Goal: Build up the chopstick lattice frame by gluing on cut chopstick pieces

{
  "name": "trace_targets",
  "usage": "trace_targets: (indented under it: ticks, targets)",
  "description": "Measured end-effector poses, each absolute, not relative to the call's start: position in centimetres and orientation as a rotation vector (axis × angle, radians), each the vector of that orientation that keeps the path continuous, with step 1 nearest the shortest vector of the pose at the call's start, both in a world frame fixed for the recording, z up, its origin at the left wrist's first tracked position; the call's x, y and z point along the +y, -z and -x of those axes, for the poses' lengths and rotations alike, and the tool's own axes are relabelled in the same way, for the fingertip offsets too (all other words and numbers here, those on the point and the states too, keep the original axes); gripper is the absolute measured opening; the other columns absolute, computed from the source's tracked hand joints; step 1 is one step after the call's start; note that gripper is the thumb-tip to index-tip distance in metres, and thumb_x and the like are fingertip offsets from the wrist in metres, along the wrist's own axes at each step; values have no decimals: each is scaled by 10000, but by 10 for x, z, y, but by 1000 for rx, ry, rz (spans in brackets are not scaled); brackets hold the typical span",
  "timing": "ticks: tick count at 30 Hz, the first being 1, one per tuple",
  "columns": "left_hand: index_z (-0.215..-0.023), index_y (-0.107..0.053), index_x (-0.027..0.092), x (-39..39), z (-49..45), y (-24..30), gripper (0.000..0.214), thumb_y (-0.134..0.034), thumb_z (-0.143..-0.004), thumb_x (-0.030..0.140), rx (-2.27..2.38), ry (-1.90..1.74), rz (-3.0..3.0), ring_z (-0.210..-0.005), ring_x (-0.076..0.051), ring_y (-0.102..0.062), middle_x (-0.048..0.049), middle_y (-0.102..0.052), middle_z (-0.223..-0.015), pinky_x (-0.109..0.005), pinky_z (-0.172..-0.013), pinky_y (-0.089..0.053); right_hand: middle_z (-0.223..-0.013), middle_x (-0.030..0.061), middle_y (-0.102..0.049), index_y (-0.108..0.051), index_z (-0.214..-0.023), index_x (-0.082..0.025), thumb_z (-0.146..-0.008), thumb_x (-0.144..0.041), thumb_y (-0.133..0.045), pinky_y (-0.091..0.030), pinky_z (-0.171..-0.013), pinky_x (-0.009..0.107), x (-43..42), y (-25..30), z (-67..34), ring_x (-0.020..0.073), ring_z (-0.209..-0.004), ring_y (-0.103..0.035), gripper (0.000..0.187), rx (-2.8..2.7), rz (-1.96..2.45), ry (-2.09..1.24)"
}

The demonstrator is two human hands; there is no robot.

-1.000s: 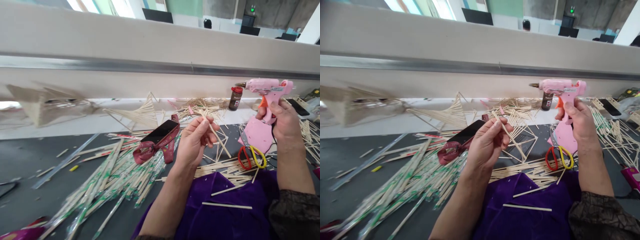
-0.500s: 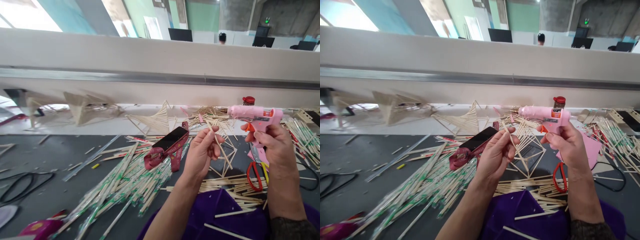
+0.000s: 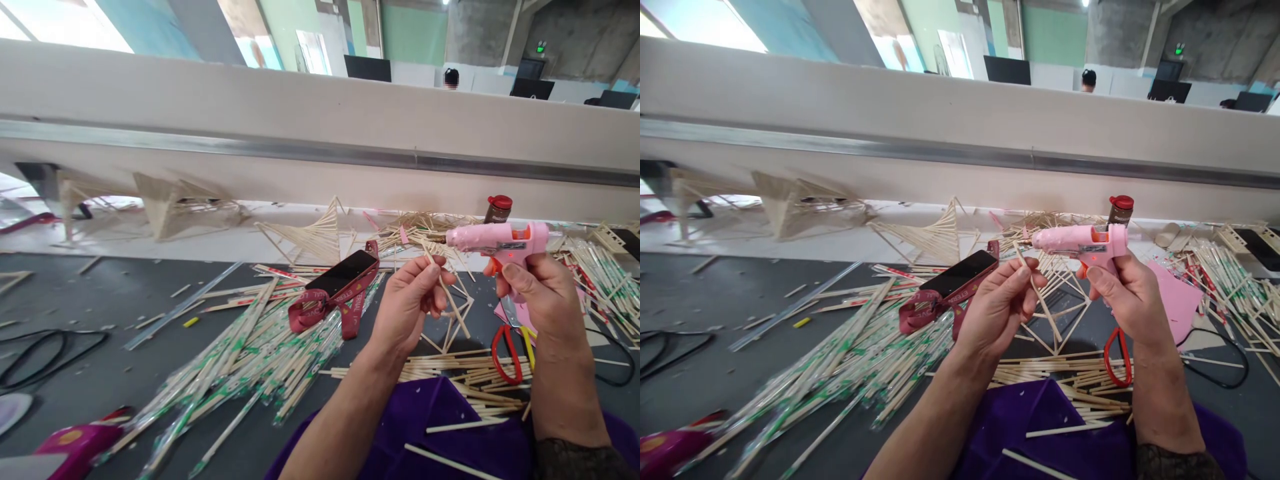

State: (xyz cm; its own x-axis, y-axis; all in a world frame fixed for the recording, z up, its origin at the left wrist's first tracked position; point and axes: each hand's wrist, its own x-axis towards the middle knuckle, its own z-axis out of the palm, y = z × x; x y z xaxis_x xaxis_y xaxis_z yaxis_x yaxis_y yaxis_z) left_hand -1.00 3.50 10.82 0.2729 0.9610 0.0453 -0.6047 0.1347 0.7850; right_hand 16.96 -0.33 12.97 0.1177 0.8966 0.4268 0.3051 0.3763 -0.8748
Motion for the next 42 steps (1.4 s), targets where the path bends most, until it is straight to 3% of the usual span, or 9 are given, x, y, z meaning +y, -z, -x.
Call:
trace_targets:
  ticks: [11,42]
  targets:
    - [-833,-643,140,38,10,-104,271,-779,-692,327,507,-1195,-799,-374,-37,-508,1,-697,-666,-120,-318,-351,-650,-6,-616,-636,-857,-197,-854,-380,-596,-440,-512,258,0,-126,-165,102,-523,-534,188,-1444,1210,-545]
    - [-842,-648,135,38,9,-103,274,-779,-695,326,507,-1179,-785,-372,-39,-512,0,-698,-666,-123,-317,-363,-588,-25,-559,-601,-790,-202,-842,-385,-613,-417,-522,272,-4,-125,-167,105,-519,-502,191,-1427,1287,-518]
